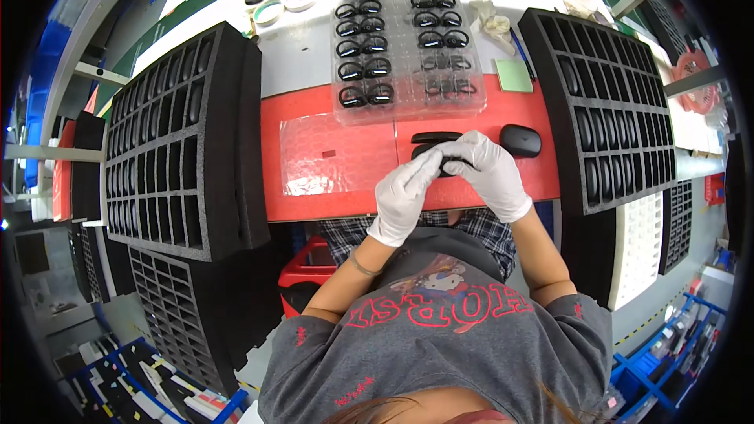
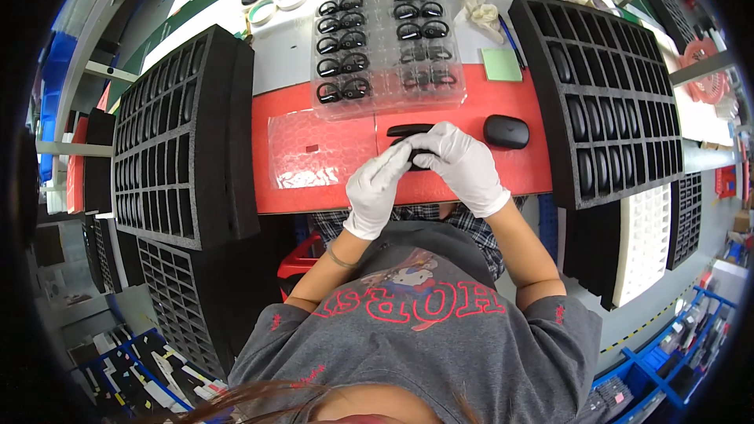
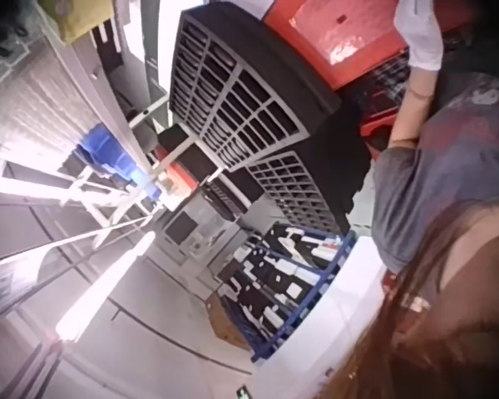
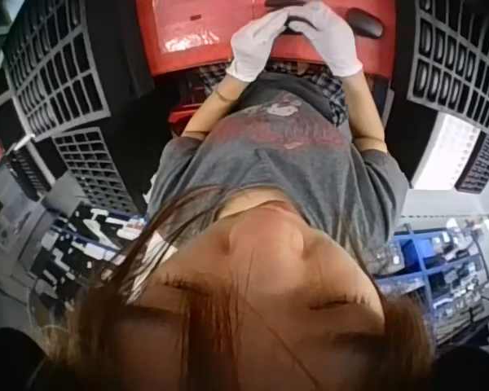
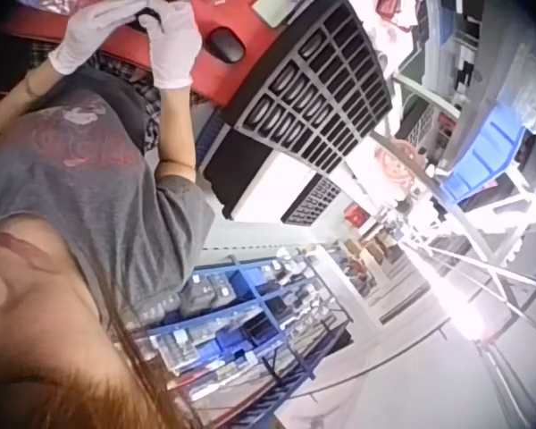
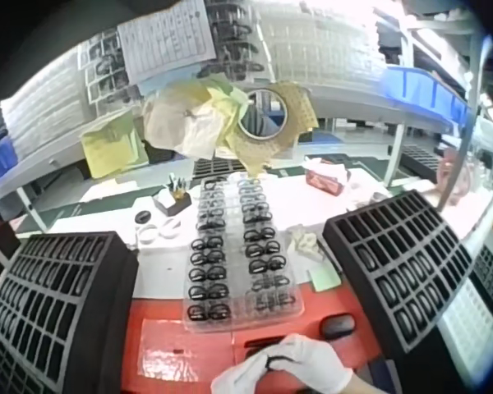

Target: Assembling electronic components into trays and inspecting them at a factory workstation.

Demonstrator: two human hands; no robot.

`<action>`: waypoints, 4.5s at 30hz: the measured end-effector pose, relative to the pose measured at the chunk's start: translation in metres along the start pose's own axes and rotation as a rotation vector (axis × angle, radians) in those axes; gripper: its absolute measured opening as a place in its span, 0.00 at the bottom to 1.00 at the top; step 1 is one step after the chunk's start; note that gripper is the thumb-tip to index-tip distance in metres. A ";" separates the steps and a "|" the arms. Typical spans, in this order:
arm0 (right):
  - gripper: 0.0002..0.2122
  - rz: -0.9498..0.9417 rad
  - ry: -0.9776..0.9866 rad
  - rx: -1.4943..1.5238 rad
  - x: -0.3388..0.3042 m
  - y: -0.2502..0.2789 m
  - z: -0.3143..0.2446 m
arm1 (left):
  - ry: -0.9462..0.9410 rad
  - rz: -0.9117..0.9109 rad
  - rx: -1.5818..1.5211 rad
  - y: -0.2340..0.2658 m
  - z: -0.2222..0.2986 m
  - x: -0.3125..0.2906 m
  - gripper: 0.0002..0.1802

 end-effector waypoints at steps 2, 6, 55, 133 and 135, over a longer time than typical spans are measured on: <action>0.20 0.208 -0.286 0.230 -0.011 -0.014 0.012 | 0.022 0.089 0.147 -0.009 -0.011 -0.008 0.22; 0.23 0.311 -0.408 0.263 -0.036 -0.046 0.029 | -0.020 0.113 0.318 -0.019 -0.020 -0.028 0.24; 0.42 0.072 -0.018 -0.221 -0.023 -0.023 0.069 | 0.926 -0.264 1.079 0.231 -0.221 0.179 0.33; 0.18 0.428 -0.025 0.055 -0.038 -0.102 0.000 | 0.112 0.274 0.213 0.005 -0.041 -0.100 0.25; 0.18 0.428 0.002 0.025 -0.023 -0.099 0.007 | 0.008 0.164 0.273 0.014 -0.038 -0.096 0.20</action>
Point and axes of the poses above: each hand's wrist, its own x-axis towards the middle knuckle, its own y-axis out of the back of the hand, z = x × y, the point moved 1 cm from there along x, towards the middle knuckle, and after that the axes turned 5 degrees about z, right-handed, at the moved point
